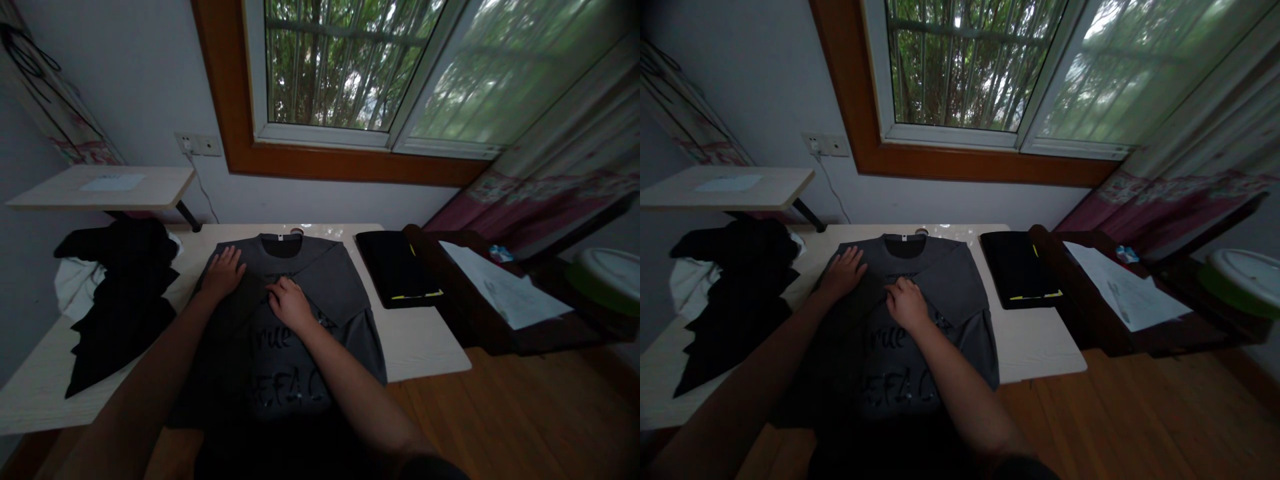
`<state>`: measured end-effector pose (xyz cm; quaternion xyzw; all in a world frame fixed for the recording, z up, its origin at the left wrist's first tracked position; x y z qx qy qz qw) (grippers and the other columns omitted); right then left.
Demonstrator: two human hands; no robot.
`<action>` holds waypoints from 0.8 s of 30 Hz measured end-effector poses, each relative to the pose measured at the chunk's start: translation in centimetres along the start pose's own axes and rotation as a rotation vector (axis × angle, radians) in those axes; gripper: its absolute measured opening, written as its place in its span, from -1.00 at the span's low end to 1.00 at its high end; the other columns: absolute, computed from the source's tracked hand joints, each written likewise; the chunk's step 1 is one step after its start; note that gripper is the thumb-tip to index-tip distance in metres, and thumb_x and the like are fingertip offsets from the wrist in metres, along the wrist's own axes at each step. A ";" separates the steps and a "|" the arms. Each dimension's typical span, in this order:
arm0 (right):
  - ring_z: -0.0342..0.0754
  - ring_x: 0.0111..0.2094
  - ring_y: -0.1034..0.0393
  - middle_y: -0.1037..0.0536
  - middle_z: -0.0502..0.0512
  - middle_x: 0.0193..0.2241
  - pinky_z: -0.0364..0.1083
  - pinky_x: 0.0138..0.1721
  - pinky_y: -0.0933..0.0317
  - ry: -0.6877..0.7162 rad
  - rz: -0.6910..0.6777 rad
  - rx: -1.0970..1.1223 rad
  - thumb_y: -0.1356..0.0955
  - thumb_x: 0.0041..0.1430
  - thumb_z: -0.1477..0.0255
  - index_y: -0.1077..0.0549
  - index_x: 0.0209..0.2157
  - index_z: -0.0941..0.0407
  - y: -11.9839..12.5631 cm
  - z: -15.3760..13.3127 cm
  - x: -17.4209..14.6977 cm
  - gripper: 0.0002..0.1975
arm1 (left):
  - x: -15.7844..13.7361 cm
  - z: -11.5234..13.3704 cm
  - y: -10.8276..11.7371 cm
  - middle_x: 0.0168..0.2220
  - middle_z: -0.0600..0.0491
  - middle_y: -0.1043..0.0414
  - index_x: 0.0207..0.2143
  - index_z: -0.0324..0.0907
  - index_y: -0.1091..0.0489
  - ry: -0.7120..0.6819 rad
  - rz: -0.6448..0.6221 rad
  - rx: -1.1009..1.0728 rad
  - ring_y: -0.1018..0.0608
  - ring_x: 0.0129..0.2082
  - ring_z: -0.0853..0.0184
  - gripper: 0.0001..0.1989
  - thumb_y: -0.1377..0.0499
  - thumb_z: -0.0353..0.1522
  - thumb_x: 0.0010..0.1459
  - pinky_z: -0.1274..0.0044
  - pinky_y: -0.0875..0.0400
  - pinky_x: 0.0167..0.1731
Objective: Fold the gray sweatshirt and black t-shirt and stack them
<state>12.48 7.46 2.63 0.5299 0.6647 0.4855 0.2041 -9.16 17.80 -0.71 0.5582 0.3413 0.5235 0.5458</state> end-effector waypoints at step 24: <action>0.19 0.39 -0.02 -0.15 0.35 0.39 0.18 0.37 0.09 -0.214 0.053 -0.273 -0.23 0.41 0.23 -0.24 0.33 0.21 4.1 11.4 4.2 -0.43 | 1.5 -0.8 -0.5 0.46 -0.16 0.06 0.41 -0.29 -0.06 0.075 -0.097 0.121 -0.04 0.46 0.15 -0.31 0.20 -0.07 0.39 0.21 0.11 0.39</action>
Point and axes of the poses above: each hand's wrist, its own x-axis towards the middle knuckle, its own y-axis out of the back of the hand, z = x × y, the point moved 5 cm from there along x, towards the middle knuckle
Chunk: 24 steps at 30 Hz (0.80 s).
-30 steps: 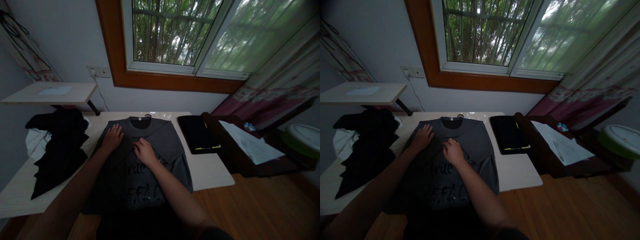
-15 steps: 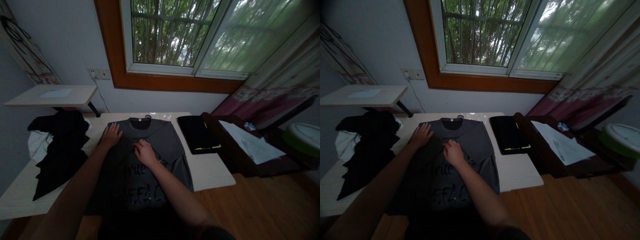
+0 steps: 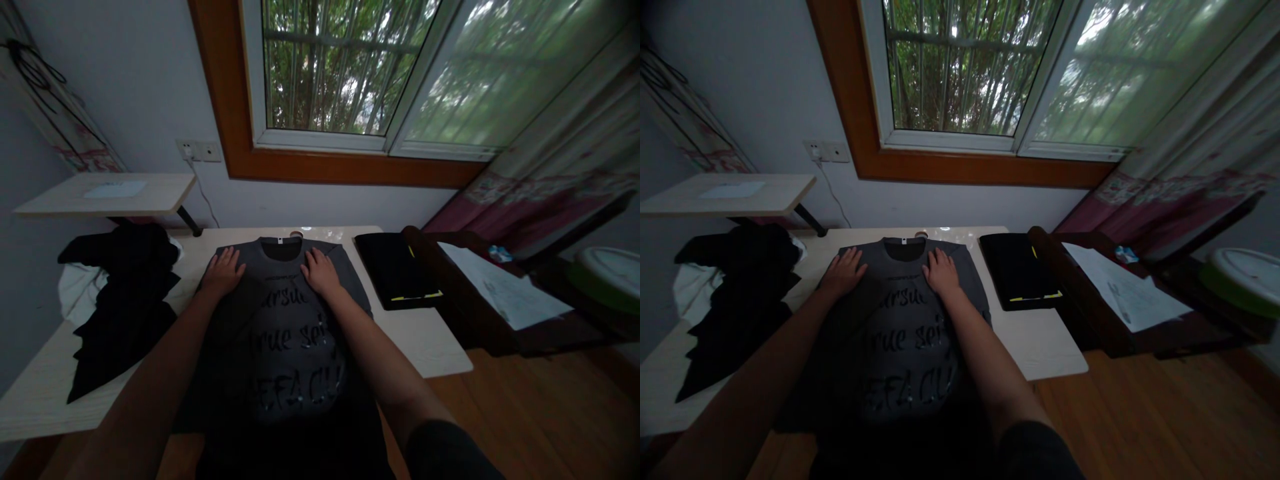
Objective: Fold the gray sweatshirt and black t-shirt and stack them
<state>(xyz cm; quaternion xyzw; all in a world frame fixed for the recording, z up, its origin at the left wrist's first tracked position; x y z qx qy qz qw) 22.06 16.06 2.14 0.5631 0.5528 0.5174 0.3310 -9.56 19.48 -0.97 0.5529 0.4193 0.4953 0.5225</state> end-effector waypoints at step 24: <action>0.11 0.45 0.14 0.01 0.18 0.45 0.19 0.41 0.27 -0.037 -0.111 -0.134 -0.06 0.44 0.02 -0.14 0.40 0.06 -1.1 5.4 1.5 -0.34 | 0.1 -0.1 0.3 0.47 -0.10 0.08 0.41 -0.23 -0.06 0.020 -0.003 -0.007 -0.04 0.46 0.19 -0.31 0.21 -0.06 0.39 0.22 0.14 0.40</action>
Point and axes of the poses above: each hand's wrist, its own x-axis towards the middle knuckle, its own y-axis out of the back of the hand, z = x × y, the point moved 5 cm from there along x, towards the middle knuckle
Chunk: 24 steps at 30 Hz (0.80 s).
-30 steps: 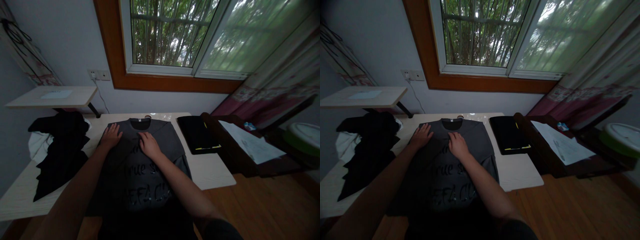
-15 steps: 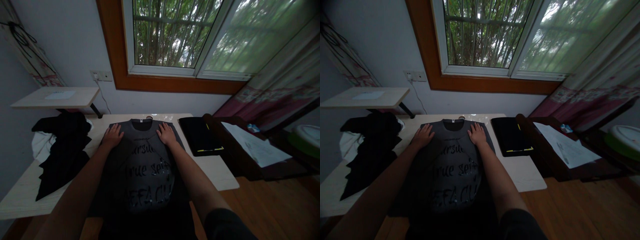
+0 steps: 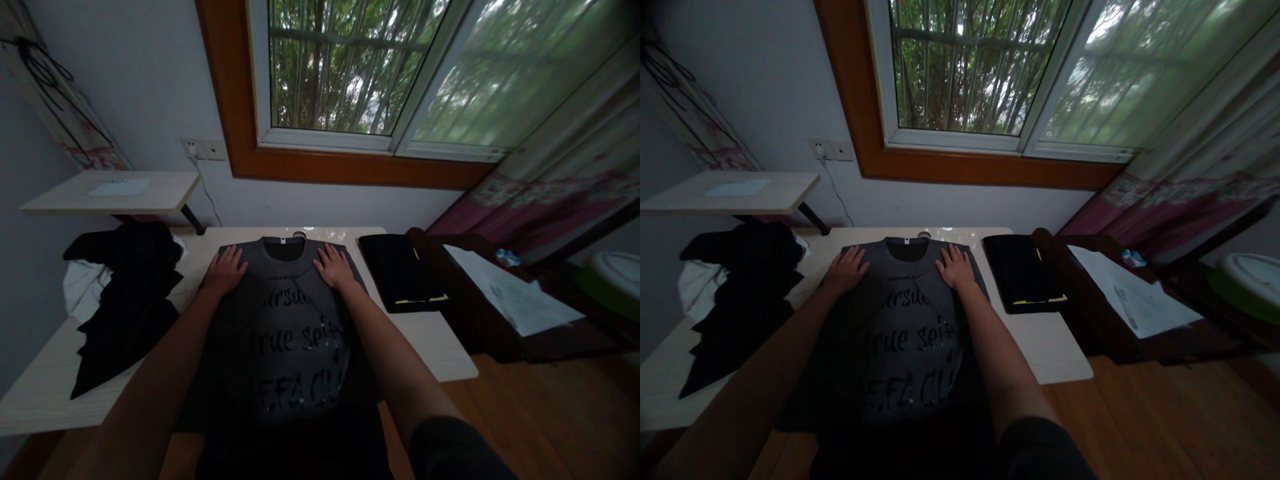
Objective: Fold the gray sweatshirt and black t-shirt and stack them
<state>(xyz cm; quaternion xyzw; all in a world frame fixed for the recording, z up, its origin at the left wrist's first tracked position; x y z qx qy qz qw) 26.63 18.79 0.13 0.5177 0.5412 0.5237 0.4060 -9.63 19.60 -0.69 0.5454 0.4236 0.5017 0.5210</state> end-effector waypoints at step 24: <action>0.14 0.41 -0.01 -0.17 0.25 0.39 0.13 0.39 0.06 0.118 0.111 0.046 -0.16 0.43 0.24 -0.29 0.32 0.22 1.3 2.0 -7.4 -0.44 | -2.3 0.4 1.2 0.45 -0.06 -0.01 0.38 -0.18 -0.14 -0.141 0.026 -0.032 -0.05 0.46 0.21 -0.43 0.17 -0.21 0.41 0.21 0.15 0.41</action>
Point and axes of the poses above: each hand's wrist, its own x-axis towards the middle knuckle, its own y-axis out of the back of the hand, z = x × y, the point moved 5 cm from there along x, towards the middle knuckle
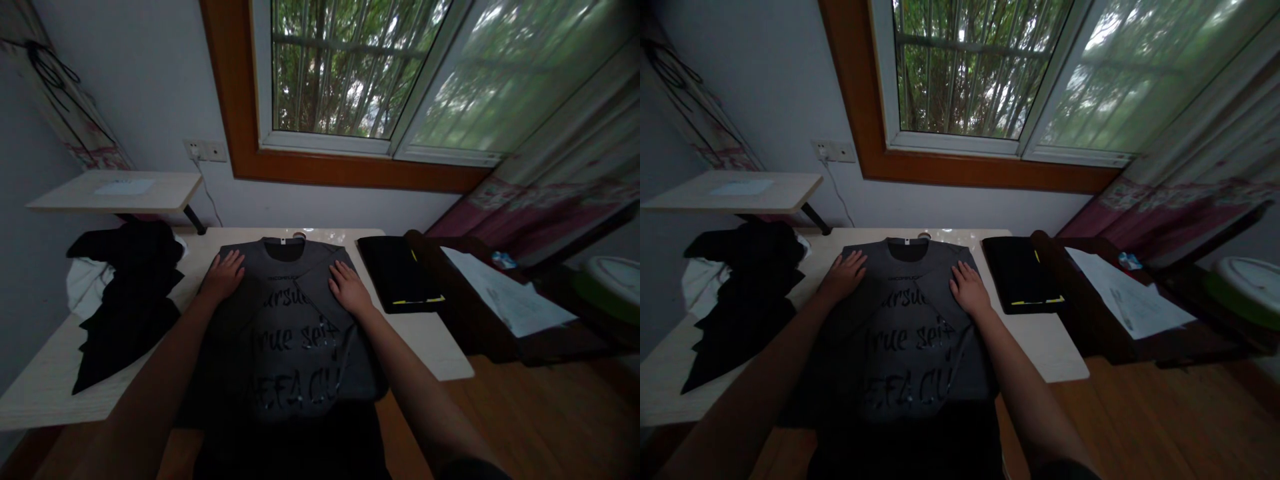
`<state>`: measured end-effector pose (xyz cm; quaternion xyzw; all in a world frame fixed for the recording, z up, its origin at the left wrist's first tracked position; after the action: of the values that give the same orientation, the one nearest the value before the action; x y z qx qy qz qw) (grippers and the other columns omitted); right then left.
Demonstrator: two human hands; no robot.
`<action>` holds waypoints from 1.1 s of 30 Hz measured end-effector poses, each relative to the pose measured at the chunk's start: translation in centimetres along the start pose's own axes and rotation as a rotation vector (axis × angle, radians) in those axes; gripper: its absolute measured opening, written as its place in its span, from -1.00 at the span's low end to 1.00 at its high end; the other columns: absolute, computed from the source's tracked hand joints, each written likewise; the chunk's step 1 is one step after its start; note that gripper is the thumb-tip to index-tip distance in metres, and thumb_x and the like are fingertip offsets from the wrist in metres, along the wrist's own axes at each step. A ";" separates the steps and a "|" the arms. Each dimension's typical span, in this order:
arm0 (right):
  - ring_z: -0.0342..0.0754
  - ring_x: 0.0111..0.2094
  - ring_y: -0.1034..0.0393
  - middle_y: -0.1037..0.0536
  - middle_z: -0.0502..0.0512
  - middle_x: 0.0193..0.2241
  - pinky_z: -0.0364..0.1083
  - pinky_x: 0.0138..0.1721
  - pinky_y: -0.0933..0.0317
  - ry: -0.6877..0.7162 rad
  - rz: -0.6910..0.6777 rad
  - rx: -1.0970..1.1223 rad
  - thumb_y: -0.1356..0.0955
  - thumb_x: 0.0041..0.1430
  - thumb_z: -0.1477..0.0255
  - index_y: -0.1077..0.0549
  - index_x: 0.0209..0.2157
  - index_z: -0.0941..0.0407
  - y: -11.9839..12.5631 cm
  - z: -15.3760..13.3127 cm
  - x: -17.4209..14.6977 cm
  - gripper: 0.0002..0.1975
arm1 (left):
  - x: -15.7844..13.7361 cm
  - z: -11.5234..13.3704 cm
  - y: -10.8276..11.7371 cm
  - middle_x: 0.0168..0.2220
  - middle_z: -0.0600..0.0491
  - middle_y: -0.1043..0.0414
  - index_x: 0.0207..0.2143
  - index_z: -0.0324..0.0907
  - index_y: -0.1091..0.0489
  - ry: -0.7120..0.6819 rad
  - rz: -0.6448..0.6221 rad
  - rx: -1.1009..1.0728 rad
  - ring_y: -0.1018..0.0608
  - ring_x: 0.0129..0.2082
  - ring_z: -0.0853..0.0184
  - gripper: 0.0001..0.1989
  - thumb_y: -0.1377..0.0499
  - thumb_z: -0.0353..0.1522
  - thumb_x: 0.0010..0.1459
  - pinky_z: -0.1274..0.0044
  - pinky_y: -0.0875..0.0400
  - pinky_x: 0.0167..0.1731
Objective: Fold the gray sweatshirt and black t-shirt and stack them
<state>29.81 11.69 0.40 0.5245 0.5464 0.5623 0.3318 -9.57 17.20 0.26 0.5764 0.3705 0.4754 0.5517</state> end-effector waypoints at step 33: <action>0.05 -0.06 -0.53 -0.64 0.22 -0.13 -0.06 0.04 -0.30 -0.335 0.147 0.417 -0.22 0.35 0.23 -0.64 -0.09 0.16 2.2 6.1 -2.0 -0.57 | -7.5 -7.6 2.1 -0.05 -0.01 -0.58 -0.10 -0.07 -0.58 0.317 0.065 -0.302 -0.57 -0.02 0.20 -0.66 -0.06 -0.30 0.20 0.39 -0.41 0.10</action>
<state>36.46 11.05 1.15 0.7054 0.5484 0.3655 0.2609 -19.05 12.01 0.82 0.4171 0.3585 0.6277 0.5509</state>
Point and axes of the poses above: each hand's wrist, its own x-axis towards the middle knuckle, its own y-axis out of the back of the hand, z = x × y, the point moved 5 cm from there along x, towards the middle knuckle
